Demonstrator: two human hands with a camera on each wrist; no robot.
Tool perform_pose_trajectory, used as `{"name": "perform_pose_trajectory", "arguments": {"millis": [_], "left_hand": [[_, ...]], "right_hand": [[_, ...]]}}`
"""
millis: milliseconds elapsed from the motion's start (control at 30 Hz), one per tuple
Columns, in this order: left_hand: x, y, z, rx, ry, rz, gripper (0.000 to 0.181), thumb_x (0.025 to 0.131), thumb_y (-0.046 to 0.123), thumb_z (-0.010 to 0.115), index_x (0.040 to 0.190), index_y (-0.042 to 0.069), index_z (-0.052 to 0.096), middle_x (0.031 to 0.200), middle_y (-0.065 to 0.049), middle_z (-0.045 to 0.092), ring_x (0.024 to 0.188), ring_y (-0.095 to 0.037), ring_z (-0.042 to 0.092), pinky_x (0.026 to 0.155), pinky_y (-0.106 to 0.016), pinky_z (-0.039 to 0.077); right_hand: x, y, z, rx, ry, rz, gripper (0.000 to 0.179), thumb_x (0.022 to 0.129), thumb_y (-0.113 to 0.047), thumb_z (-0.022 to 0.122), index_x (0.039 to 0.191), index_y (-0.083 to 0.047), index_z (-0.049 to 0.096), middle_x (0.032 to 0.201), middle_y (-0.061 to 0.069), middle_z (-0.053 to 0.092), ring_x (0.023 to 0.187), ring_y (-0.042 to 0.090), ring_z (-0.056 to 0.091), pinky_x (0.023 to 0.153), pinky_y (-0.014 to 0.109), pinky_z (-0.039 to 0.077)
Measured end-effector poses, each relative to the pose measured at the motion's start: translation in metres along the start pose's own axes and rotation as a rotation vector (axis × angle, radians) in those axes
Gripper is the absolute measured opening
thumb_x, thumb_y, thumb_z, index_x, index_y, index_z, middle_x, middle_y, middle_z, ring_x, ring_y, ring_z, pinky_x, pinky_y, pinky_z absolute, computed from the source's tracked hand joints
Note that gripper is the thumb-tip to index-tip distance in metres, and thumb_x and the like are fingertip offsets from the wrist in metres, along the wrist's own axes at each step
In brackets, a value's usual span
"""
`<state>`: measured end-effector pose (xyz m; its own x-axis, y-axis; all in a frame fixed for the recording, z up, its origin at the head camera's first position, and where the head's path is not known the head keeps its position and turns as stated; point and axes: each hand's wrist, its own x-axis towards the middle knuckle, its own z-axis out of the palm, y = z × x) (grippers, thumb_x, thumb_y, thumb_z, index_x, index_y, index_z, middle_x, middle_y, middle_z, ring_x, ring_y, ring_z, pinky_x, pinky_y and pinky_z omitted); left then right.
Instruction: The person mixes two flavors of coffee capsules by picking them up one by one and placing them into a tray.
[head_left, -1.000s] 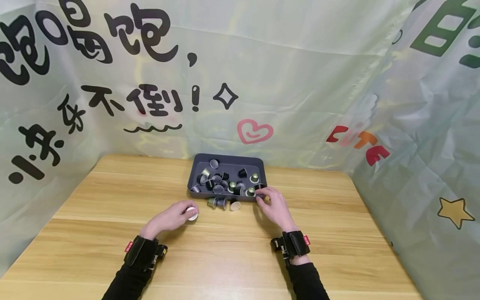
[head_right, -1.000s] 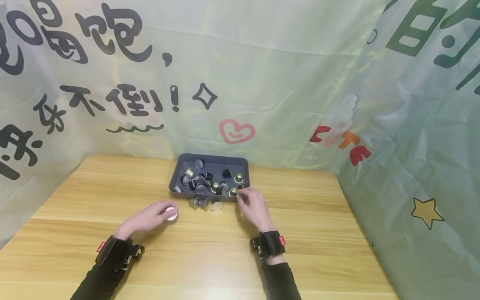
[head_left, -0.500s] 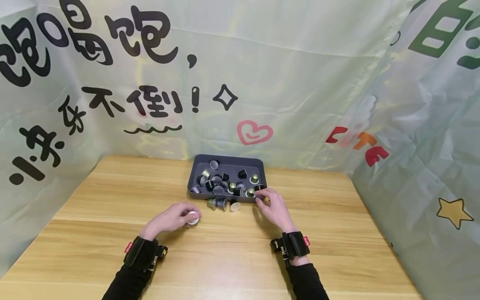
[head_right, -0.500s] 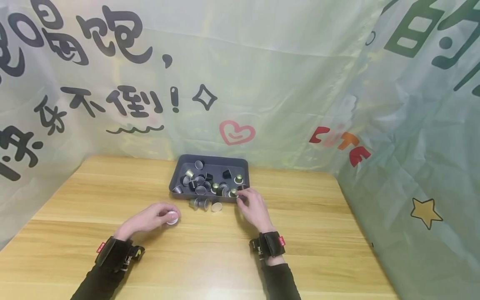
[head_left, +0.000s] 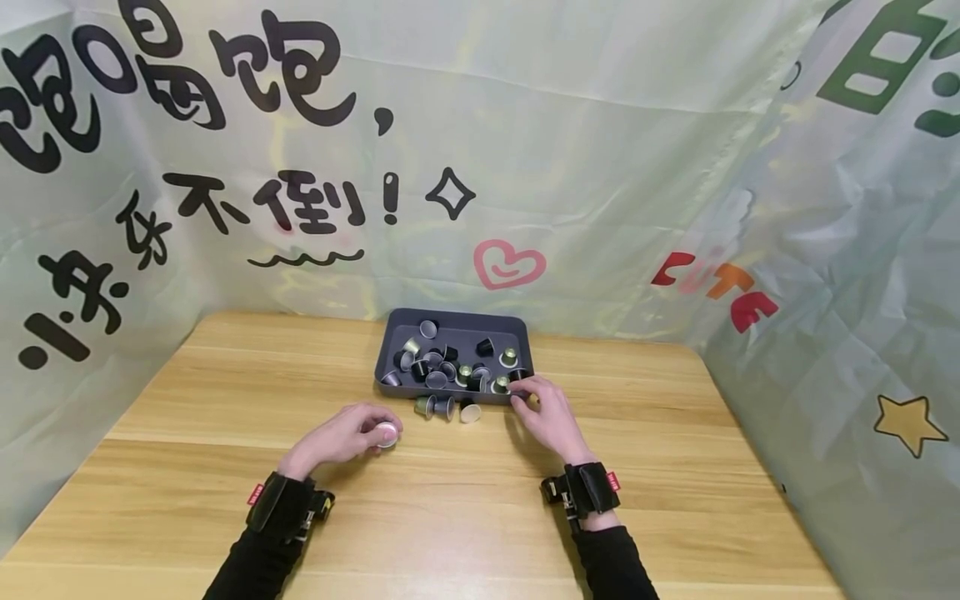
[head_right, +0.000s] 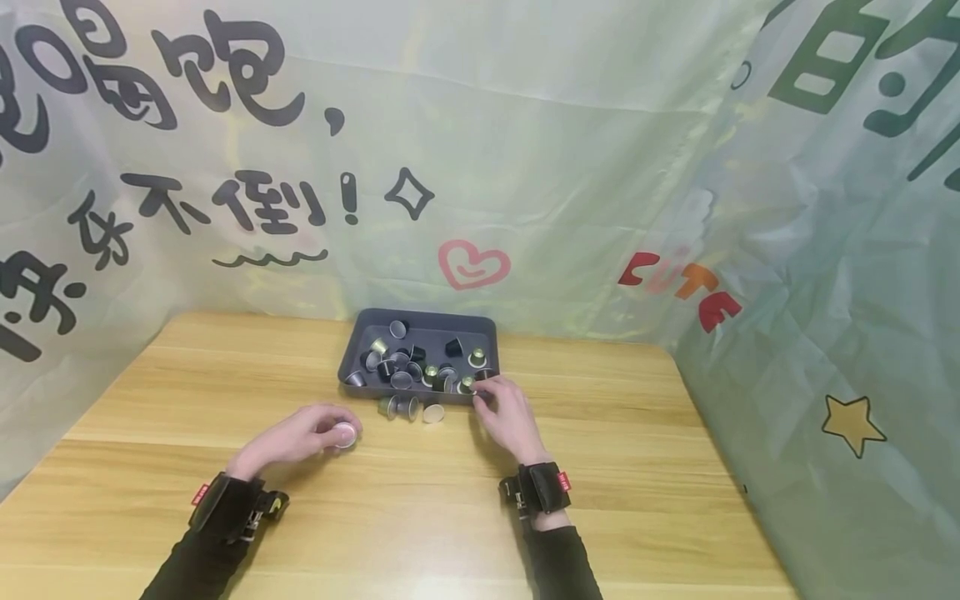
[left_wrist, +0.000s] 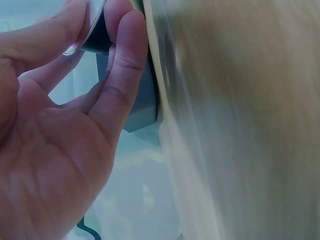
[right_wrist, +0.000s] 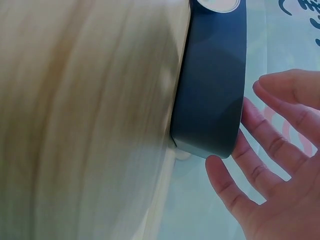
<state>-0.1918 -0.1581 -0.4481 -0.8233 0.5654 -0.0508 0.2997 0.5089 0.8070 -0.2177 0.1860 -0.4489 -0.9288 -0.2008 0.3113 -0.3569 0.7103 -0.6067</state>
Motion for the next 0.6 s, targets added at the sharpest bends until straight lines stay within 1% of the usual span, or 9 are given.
{"name": "perform_pose_trajectory", "arguments": {"millis": [167,367,600], "left_hand": [[-0.0003,-0.0006,-0.0008,-0.005,0.009,-0.009,0.020,0.098,0.012,0.061,0.113,0.000,0.068,0.096,-0.010,0.071,0.078,-0.014,0.065,0.069,-0.022,0.056],[0.0004,-0.0006,-0.0013,-0.021,0.022,-0.006,0.019,0.097,0.010,0.062,0.112,0.000,0.068,0.097,-0.011,0.070,0.077,-0.014,0.065,0.067,-0.024,0.057],[0.0002,0.0011,-0.0022,-0.015,0.035,-0.006,0.021,0.097,0.009,0.062,0.114,-0.001,0.068,0.097,-0.012,0.071,0.077,-0.013,0.065,0.067,-0.026,0.058]], "right_hand": [[0.0000,-0.0002,-0.0007,0.012,-0.004,-0.002,0.023,0.091,-0.008,0.069,0.113,-0.007,0.074,0.113,0.012,0.072,0.105,0.030,0.066,0.092,0.050,0.054],[0.0000,-0.0011,-0.0015,0.022,-0.008,0.001,0.023,0.091,-0.009,0.069,0.114,-0.006,0.074,0.114,0.012,0.072,0.107,0.031,0.066,0.094,0.051,0.054],[0.0003,-0.0018,-0.0020,0.044,-0.002,-0.006,0.023,0.091,-0.008,0.069,0.113,-0.005,0.074,0.113,0.013,0.072,0.106,0.031,0.066,0.097,0.054,0.054]]}}
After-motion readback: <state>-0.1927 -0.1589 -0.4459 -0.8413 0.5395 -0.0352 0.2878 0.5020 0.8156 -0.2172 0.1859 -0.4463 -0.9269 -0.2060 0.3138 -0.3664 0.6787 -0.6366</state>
